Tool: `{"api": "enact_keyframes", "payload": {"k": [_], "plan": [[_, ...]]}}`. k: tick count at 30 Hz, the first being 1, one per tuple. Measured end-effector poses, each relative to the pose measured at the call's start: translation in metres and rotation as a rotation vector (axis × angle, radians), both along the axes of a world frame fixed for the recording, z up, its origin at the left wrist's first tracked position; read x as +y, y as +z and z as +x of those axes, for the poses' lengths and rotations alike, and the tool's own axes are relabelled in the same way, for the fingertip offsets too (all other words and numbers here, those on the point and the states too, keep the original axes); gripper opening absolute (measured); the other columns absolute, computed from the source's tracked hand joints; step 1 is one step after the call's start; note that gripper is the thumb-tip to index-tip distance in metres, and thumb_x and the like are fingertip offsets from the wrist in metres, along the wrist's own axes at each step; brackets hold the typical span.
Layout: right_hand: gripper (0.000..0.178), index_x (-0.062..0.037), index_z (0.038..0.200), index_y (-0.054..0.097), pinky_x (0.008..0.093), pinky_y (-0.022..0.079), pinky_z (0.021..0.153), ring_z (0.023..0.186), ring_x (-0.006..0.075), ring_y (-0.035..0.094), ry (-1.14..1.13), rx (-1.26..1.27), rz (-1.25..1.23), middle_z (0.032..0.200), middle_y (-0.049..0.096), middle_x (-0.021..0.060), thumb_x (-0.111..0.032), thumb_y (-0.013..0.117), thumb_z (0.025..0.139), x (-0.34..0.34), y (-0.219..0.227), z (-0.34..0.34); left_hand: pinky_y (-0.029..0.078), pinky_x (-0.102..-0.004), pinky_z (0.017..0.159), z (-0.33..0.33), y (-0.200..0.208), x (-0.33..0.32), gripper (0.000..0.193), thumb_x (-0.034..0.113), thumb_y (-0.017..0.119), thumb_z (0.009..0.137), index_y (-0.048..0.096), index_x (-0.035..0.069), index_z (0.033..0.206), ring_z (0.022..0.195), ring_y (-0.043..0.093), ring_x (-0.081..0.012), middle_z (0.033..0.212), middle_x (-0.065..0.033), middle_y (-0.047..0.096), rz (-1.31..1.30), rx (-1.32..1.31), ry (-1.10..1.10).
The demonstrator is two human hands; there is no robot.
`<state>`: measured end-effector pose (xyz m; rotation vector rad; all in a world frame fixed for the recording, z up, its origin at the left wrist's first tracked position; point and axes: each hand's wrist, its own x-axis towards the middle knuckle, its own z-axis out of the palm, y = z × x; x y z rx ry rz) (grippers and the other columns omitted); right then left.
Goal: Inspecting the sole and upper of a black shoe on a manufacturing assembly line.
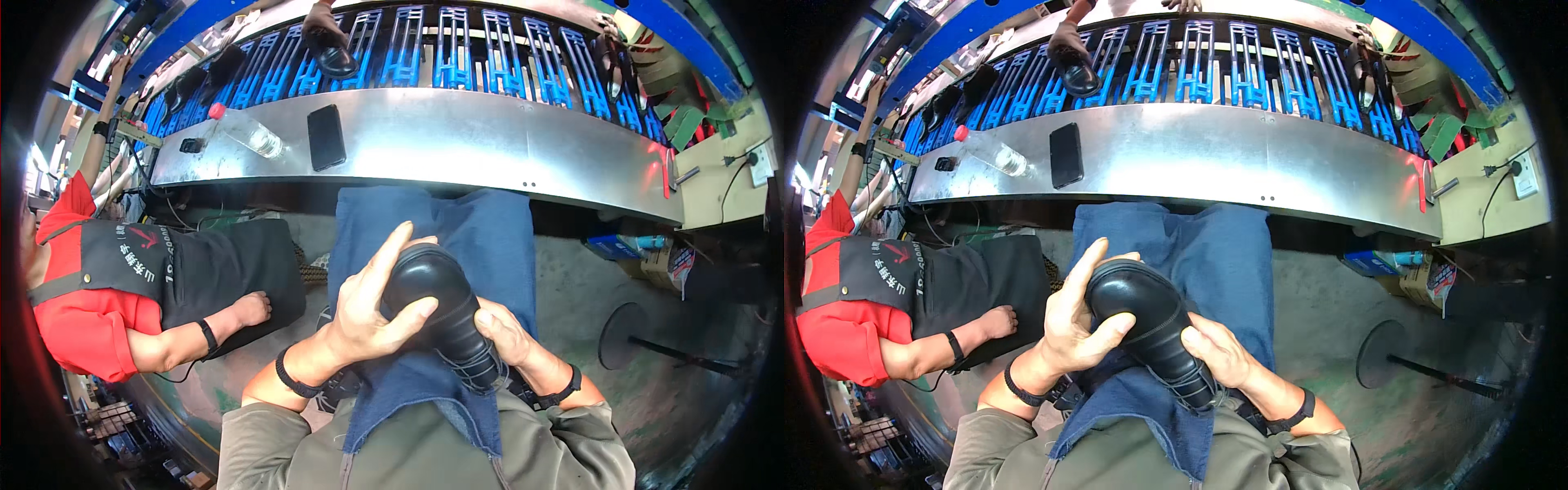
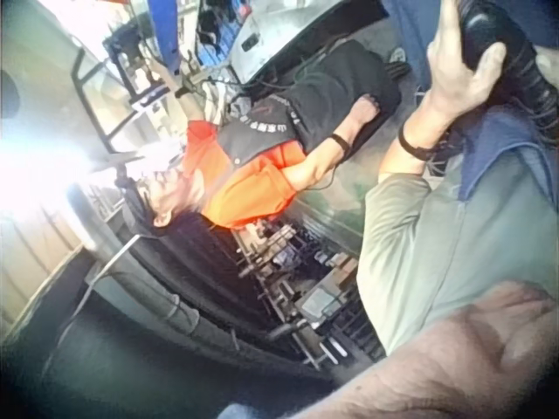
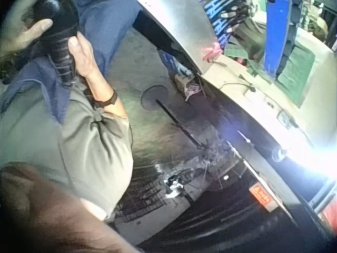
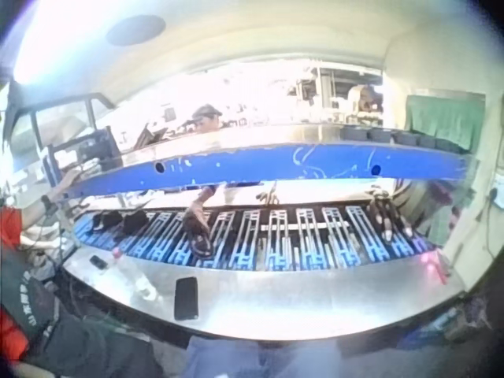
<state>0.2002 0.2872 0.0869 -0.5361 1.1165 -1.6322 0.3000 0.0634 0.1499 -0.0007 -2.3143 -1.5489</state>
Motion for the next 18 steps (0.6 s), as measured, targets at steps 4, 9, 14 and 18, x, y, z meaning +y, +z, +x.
{"api": "enact_keyframes", "payload": {"k": [4,9,14,18], "plan": [[0.056,0.0032,0.136,0.058,0.0274,0.047,0.086,0.096,0.0107,0.058,0.015,0.035,0.119,0.114,0.067,0.0062,-0.044,0.046,0.108,-0.002,0.007,-0.004,0.044,-0.0383,0.112,0.002,-0.026,0.013,0.095,0.014,0.085,0.083,0.027,-0.004,0.157,0.130,0.058,-0.0255,0.140,-0.0188,0.059,0.479,-0.108,0.014],[0.058,0.0046,0.120,0.058,0.0407,0.052,0.087,0.094,0.0312,0.068,0.045,0.349,0.531,0.106,0.069,0.0225,-0.051,0.048,0.106,-0.022,0.034,-0.006,0.042,-0.0395,0.114,-0.001,-0.051,0.003,0.080,0.018,0.086,0.082,0.042,0.000,0.146,0.128,0.057,-0.0231,0.136,-0.0123,0.060,0.964,-0.167,0.045],[0.060,0.0035,0.123,0.052,0.0497,0.055,0.080,0.093,0.0454,0.070,0.038,0.916,0.359,0.099,0.070,0.0268,-0.050,0.063,0.097,-0.051,0.066,0.003,0.051,-0.0407,0.106,-0.008,-0.046,-0.050,0.077,0.022,0.080,0.077,0.046,0.000,0.142,0.119,0.064,-0.0253,0.128,-0.0133,0.063,1.143,-0.099,-0.105],[0.042,-0.0002,0.101,0.064,0.0377,0.056,0.057,0.063,0.0278,0.072,0.085,1.001,0.218,0.074,0.070,0.0131,-0.038,0.077,0.090,-0.059,0.090,-0.006,0.054,-0.0404,0.104,-0.012,-0.034,-0.071,0.077,0.023,0.077,0.077,0.045,-0.001,0.143,0.117,0.066,-0.0256,0.126,-0.0149,0.064,1.167,-0.081,-0.244]]}}
